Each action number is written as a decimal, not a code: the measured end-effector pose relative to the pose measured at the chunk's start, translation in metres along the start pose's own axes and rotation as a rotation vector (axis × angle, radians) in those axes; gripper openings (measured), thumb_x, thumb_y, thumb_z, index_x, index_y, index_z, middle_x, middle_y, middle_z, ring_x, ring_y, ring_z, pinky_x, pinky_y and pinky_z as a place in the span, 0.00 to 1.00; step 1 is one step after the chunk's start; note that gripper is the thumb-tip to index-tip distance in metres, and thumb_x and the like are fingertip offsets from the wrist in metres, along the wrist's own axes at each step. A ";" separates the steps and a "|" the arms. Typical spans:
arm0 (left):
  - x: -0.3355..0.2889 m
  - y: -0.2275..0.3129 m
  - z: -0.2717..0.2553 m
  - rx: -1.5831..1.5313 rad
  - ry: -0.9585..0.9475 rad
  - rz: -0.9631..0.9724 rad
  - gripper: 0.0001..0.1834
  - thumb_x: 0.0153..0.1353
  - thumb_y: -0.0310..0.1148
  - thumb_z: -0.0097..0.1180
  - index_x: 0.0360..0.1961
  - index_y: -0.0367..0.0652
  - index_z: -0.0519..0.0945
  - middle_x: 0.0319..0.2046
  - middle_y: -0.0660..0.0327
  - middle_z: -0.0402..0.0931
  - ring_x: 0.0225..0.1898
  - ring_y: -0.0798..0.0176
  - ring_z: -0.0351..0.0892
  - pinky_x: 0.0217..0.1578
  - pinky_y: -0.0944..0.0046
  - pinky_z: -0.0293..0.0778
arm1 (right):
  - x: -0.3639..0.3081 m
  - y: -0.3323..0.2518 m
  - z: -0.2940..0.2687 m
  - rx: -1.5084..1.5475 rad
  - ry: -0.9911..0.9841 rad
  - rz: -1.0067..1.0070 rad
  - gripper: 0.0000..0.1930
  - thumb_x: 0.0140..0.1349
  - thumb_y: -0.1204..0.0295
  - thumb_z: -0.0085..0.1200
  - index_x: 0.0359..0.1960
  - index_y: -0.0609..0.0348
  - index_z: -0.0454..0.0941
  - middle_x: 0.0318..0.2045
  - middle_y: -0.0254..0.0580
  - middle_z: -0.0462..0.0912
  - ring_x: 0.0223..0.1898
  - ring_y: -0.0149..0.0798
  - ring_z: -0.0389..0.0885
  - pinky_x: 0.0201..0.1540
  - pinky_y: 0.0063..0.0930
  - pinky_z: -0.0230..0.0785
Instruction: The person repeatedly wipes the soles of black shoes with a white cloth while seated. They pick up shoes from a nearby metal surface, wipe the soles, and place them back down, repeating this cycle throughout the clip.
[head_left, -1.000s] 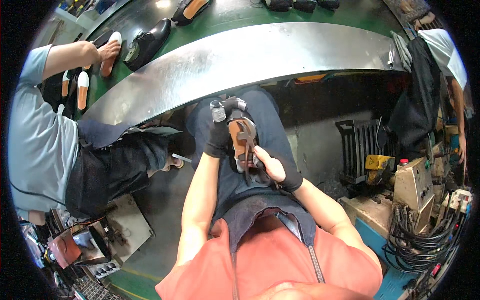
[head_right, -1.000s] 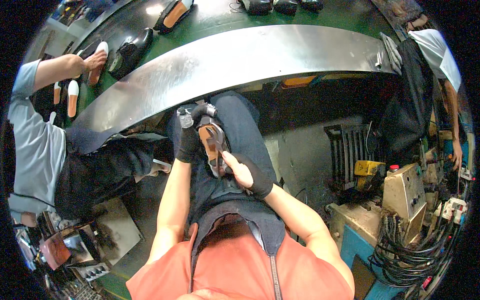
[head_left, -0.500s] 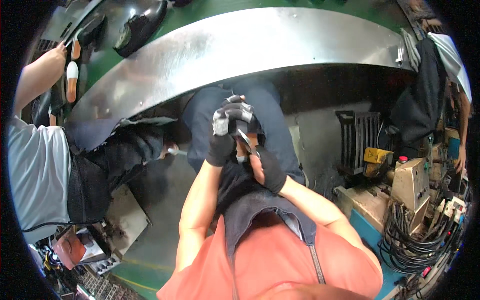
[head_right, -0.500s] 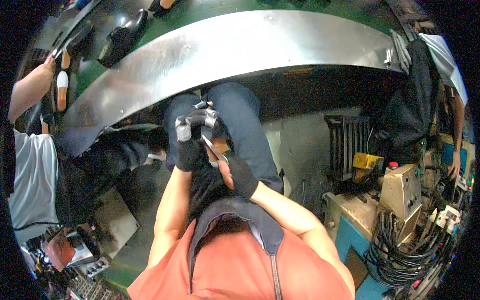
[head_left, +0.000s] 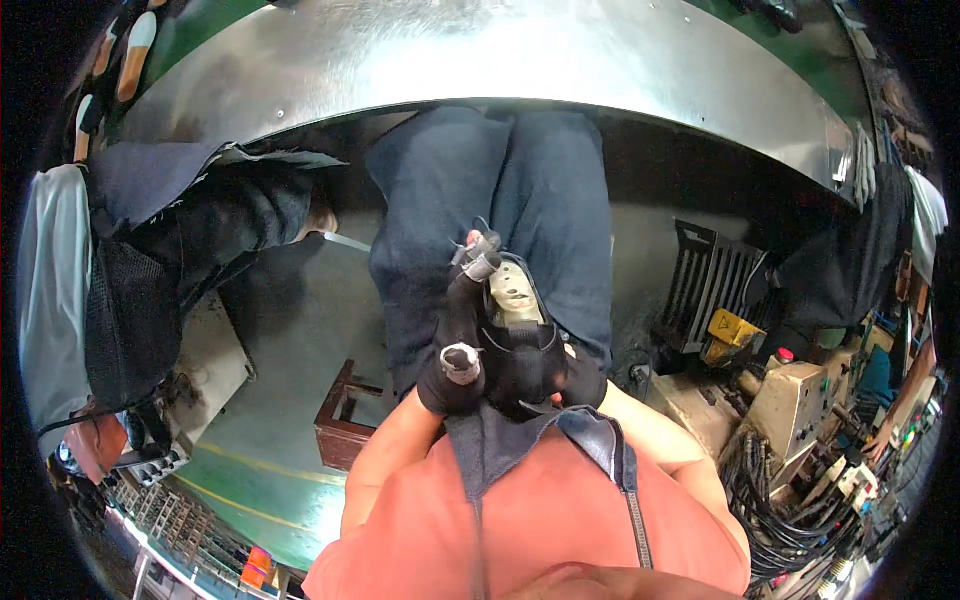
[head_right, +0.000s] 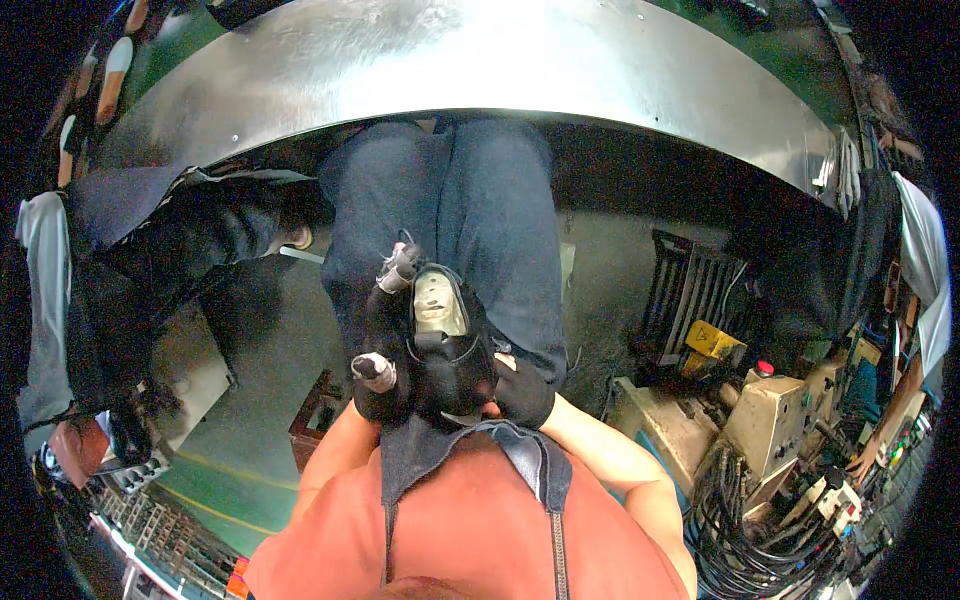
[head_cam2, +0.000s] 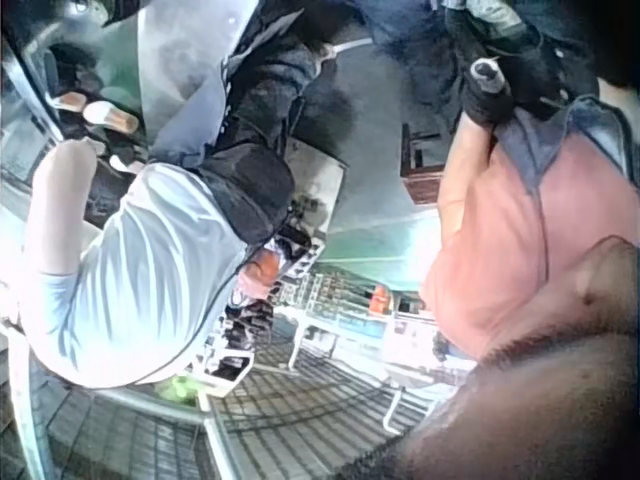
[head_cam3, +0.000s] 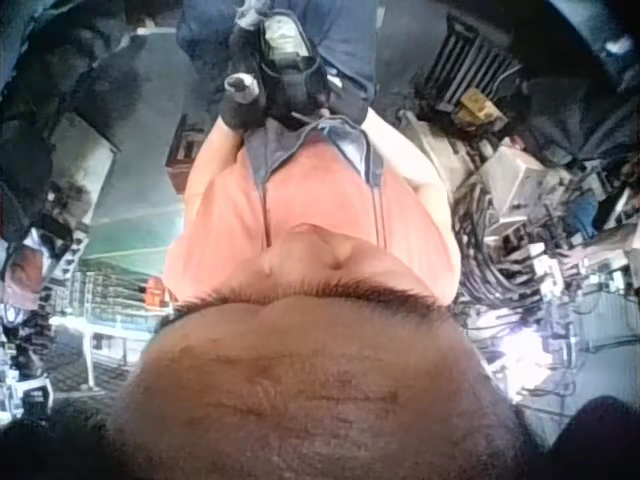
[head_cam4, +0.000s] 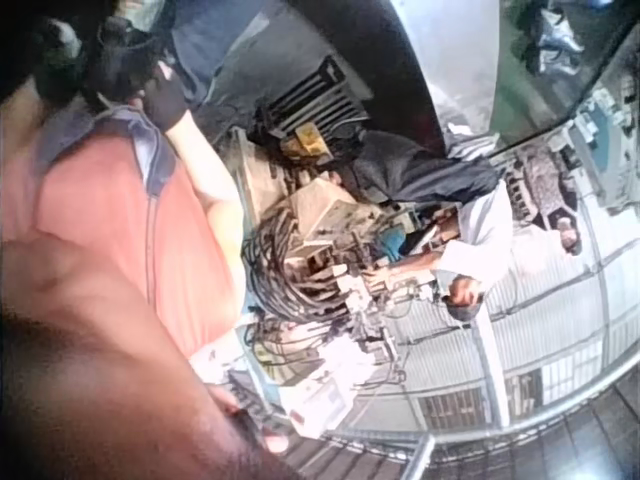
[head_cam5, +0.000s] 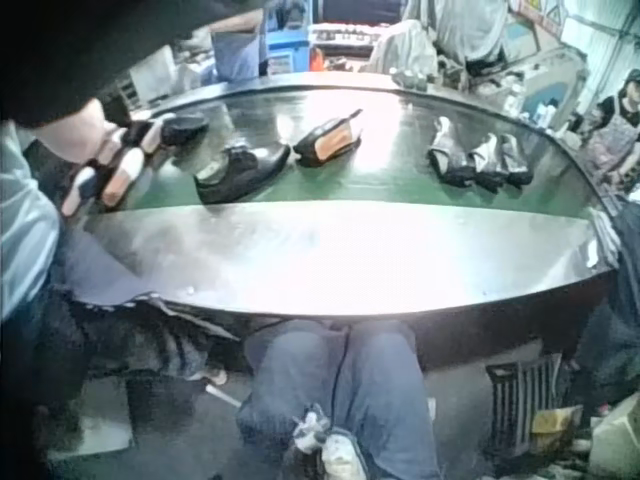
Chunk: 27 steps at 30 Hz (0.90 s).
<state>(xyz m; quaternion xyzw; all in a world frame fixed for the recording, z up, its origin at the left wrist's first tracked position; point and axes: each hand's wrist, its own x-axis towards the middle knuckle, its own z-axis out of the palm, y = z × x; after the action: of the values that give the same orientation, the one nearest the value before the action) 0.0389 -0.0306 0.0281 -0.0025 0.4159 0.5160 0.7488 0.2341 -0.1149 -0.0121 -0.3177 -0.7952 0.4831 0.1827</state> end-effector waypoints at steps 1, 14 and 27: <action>0.004 0.001 -0.004 0.055 -0.016 0.036 0.27 0.66 0.47 0.42 0.59 0.40 0.67 0.61 0.57 0.63 0.63 0.60 0.60 0.63 0.59 0.56 | 0.002 -0.001 -0.004 -0.007 0.044 -0.035 0.24 0.47 0.63 0.60 0.49 0.50 0.76 0.53 0.54 0.72 0.53 0.56 0.71 0.57 0.43 0.64; 0.040 -0.014 -0.046 0.412 -0.308 0.098 0.20 0.65 0.36 0.46 0.57 0.41 0.69 0.54 0.58 0.71 0.52 0.63 0.72 0.54 0.63 0.68 | 0.033 0.035 0.005 0.900 0.008 0.254 0.29 0.53 0.67 0.59 0.57 0.61 0.68 0.54 0.50 0.72 0.57 0.48 0.71 0.62 0.35 0.60; 0.043 0.007 0.017 1.434 0.070 0.551 0.23 0.65 0.40 0.47 0.52 0.32 0.71 0.39 0.45 0.78 0.42 0.49 0.78 0.44 0.55 0.72 | 0.097 -0.027 -0.091 0.655 0.358 0.970 0.23 0.71 0.52 0.36 0.34 0.60 0.73 0.21 0.30 0.72 0.23 0.25 0.71 0.27 0.23 0.66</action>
<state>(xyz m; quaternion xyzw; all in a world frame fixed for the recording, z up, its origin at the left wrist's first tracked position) 0.0492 0.0131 0.0147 0.5712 0.6577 0.2875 0.3982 0.2082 0.0020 0.0528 -0.6471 -0.3271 0.6696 0.1610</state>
